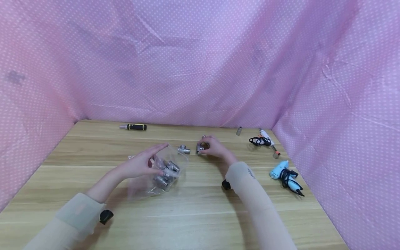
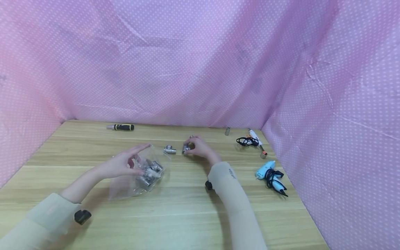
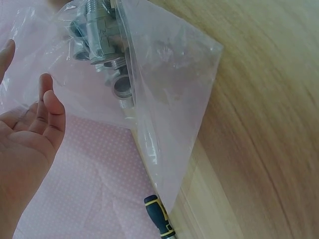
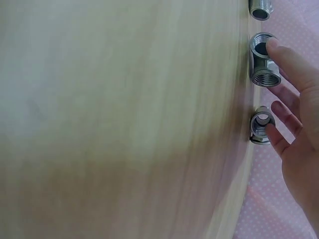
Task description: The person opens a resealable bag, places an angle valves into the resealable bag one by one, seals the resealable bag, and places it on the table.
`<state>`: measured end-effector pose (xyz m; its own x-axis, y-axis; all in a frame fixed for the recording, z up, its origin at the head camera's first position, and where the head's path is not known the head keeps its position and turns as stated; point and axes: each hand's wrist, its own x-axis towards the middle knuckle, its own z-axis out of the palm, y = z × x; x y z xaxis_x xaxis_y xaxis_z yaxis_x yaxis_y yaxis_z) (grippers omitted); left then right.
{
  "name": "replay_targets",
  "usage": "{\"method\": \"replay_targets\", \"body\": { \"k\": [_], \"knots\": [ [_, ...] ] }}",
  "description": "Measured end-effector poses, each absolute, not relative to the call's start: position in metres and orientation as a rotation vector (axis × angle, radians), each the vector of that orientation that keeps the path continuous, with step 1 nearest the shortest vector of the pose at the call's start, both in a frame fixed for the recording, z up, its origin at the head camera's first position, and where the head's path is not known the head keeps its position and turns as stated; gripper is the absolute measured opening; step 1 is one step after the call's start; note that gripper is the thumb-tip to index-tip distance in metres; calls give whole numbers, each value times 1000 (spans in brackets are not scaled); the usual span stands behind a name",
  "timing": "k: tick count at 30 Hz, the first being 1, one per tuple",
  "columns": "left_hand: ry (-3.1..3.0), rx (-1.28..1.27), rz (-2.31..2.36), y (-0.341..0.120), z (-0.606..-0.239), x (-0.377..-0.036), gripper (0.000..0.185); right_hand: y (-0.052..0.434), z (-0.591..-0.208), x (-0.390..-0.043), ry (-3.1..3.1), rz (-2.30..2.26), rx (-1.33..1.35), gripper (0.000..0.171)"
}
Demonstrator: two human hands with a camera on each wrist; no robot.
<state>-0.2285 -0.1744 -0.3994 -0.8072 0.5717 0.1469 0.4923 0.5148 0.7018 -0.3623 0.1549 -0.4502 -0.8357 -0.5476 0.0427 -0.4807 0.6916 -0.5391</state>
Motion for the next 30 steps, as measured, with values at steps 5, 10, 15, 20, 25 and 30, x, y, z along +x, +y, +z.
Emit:
{"method": "replay_targets", "body": {
  "k": [5,10,15,20,25,30],
  "knots": [
    [2644,923,1172,-174,-400,-229,98,157,-442,-356,2759,-881,-813,45],
    [2628,936,1192,-174,-401,-230,97,160,-427,-348,2757,-995,-770,45],
    [2623,934,1200,-174,-401,-229,97,163,-411,-339,2779,-1043,-912,41],
    [2628,920,1194,-175,-401,-227,97,162,-391,-326,2773,-1070,-1006,41],
    [2642,911,1171,-175,-401,-227,98,156,-371,-310,2764,-1071,-1074,43],
    [2652,908,1159,-175,-402,-228,99,145,-356,-292,2776,-1050,-1179,43]
  ]
}}
